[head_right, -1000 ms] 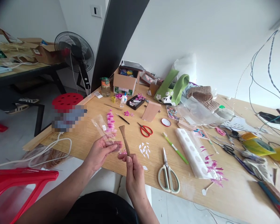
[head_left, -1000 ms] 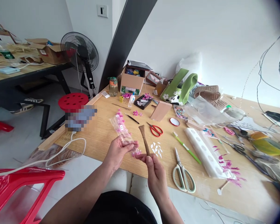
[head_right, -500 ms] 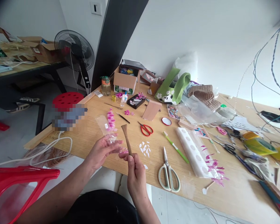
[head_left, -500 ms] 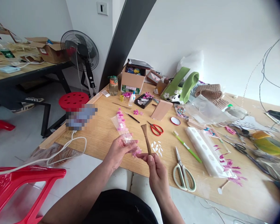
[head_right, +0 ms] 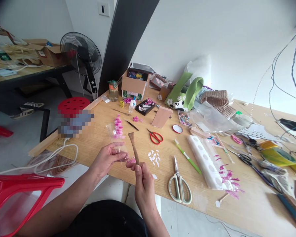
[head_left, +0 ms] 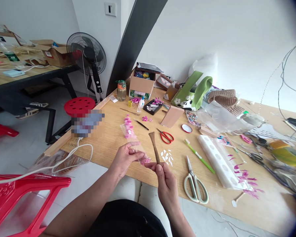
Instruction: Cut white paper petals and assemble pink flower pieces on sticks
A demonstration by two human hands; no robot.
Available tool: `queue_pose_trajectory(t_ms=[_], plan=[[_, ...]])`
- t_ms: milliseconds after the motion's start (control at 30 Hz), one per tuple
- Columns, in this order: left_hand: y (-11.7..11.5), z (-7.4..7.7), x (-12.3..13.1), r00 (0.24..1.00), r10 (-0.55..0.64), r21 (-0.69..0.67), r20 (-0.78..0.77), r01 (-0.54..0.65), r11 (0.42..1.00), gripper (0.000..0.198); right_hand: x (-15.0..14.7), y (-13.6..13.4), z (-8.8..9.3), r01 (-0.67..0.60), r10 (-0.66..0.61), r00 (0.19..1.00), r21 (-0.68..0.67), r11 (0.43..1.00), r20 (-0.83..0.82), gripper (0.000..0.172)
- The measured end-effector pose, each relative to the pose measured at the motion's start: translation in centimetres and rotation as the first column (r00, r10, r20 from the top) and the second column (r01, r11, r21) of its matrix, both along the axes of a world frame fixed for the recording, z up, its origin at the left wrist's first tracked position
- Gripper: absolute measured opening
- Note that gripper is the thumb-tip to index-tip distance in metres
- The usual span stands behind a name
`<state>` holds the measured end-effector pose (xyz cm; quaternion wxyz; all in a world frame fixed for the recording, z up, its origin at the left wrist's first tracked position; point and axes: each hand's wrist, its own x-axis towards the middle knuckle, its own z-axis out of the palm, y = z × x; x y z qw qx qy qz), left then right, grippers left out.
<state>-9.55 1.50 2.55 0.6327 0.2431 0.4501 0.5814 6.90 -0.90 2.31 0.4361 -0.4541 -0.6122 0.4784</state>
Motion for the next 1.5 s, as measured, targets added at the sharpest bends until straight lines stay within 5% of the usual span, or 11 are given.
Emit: queue_pose_trajectory(t_ms=[533,867,1500], plan=[[-0.3,0.2,-0.3,1.0,0.0,0.028,0.004,0.0,1.0,0.053,-0.7,-0.2,0.1,0.048,-0.049,0.999,0.034,0.998,0.008,0.029],[0.1,0.8,-0.9,0.99,0.14,0.046,0.001,-0.139,0.989,0.053,0.1,-0.9,0.9,0.012,-0.017,0.994,0.048,0.999,0.104,0.028],[0.7,1.6,-1.8,0.971,0.238,0.109,-0.01,-0.235,0.966,0.051,2.4,-3.2,-2.8,0.027,-0.036,0.923,0.03,0.999,0.382,0.037]])
